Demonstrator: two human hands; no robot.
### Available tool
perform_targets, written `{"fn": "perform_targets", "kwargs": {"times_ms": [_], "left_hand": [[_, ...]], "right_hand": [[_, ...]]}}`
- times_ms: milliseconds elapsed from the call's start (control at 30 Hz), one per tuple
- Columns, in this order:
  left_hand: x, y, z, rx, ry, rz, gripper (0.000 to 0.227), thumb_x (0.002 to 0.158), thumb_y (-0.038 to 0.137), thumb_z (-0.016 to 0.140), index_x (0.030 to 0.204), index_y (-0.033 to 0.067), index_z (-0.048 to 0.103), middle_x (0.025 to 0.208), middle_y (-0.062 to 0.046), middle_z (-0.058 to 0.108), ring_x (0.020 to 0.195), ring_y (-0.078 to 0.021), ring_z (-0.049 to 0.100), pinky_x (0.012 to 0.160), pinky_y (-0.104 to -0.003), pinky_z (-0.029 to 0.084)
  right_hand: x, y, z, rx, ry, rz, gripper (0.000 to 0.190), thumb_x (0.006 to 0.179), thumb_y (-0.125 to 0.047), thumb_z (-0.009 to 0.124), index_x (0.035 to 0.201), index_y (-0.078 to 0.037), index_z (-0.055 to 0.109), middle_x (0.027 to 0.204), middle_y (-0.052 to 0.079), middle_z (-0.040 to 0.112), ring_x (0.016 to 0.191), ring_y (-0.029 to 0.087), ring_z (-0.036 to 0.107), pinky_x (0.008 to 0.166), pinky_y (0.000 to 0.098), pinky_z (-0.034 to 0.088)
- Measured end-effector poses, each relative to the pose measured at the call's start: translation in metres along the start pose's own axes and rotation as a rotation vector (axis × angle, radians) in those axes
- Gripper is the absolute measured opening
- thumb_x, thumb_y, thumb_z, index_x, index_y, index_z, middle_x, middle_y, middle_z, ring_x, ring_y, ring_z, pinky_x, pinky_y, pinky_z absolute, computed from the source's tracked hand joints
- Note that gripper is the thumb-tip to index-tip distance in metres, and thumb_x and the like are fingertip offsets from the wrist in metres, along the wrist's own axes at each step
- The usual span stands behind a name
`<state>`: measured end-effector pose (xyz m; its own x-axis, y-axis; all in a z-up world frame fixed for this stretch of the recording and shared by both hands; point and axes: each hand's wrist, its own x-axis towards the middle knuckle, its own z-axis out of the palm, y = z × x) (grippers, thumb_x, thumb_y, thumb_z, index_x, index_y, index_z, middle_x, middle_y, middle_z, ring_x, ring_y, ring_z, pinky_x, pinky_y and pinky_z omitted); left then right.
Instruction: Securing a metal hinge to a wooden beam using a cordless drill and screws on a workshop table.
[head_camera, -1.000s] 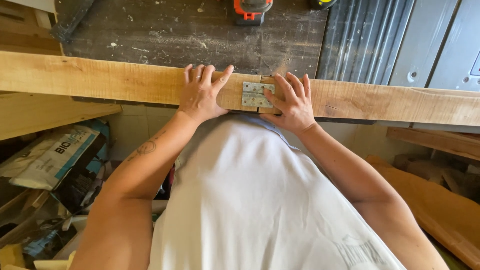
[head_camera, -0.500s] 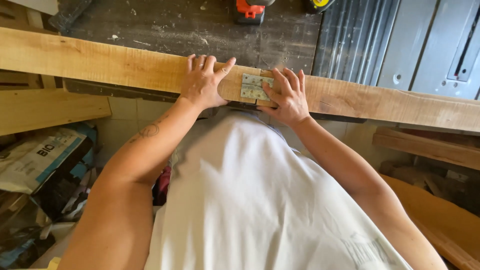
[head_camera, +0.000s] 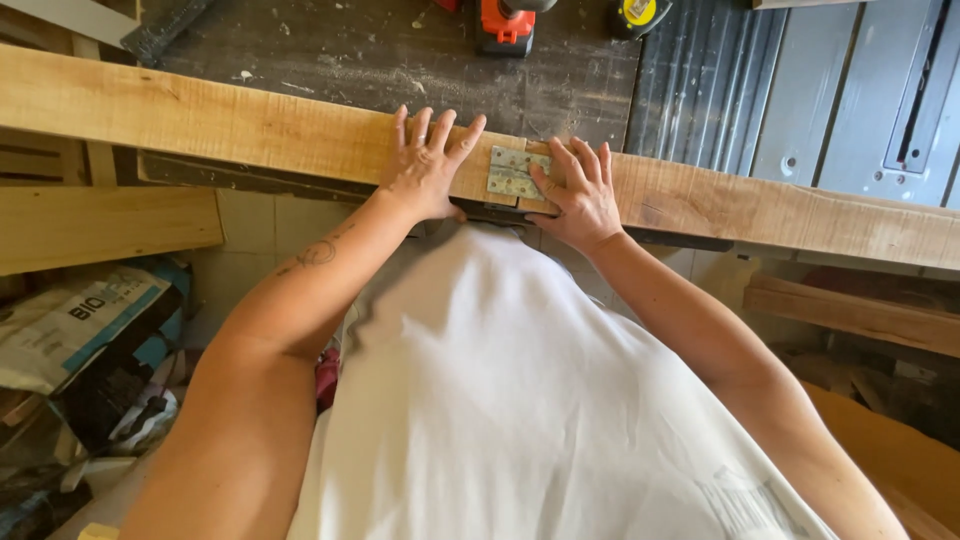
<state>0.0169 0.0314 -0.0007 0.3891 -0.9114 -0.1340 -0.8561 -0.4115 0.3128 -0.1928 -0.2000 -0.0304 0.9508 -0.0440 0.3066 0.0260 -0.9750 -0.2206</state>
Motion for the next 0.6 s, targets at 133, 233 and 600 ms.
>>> {"fn": "perform_targets", "kwargs": {"times_ms": [133, 233, 600], "left_hand": [[0.004, 0.005, -0.012, 0.021, 0.005, -0.012, 0.157, 0.046, 0.051, 0.102, 0.174, 0.0266, 0.015, 0.161, -0.028, 0.041, 0.151, -0.055, 0.03, 0.123, -0.075, 0.003], [0.005, 0.007, -0.01, -0.046, -0.052, -0.013, 0.149, 0.053, 0.057, 0.099, 0.173, 0.0238, 0.017, 0.166, -0.028, 0.036, 0.156, -0.0555, 0.024, 0.123, -0.076, 0.001], [0.03, 0.019, 0.056, -0.103, 0.359, 0.232, 0.06, 0.087, 0.063, 0.075, 0.141, 0.0367, 0.068, 0.147, 0.019, 0.061, 0.144, -0.0232, 0.044, 0.117, -0.061, 0.031]], "right_hand": [[0.005, 0.004, 0.0, -0.001, 0.008, -0.019, 0.085, 0.063, -0.046, 0.099, 0.141, -0.025, 0.075, 0.158, 0.016, 0.053, 0.143, 0.052, 0.044, 0.119, 0.0761, 0.019], [-0.001, 0.001, -0.001, 0.002, -0.014, 0.003, 0.082, 0.061, -0.045, 0.098, 0.138, -0.024, 0.077, 0.158, 0.016, 0.054, 0.144, 0.051, 0.044, 0.119, 0.0765, 0.02], [0.004, -0.005, -0.006, 0.043, -0.024, 0.028, 0.087, 0.063, -0.037, 0.097, 0.145, -0.023, 0.072, 0.16, 0.013, 0.054, 0.146, 0.054, 0.041, 0.12, 0.0787, 0.016]]}}
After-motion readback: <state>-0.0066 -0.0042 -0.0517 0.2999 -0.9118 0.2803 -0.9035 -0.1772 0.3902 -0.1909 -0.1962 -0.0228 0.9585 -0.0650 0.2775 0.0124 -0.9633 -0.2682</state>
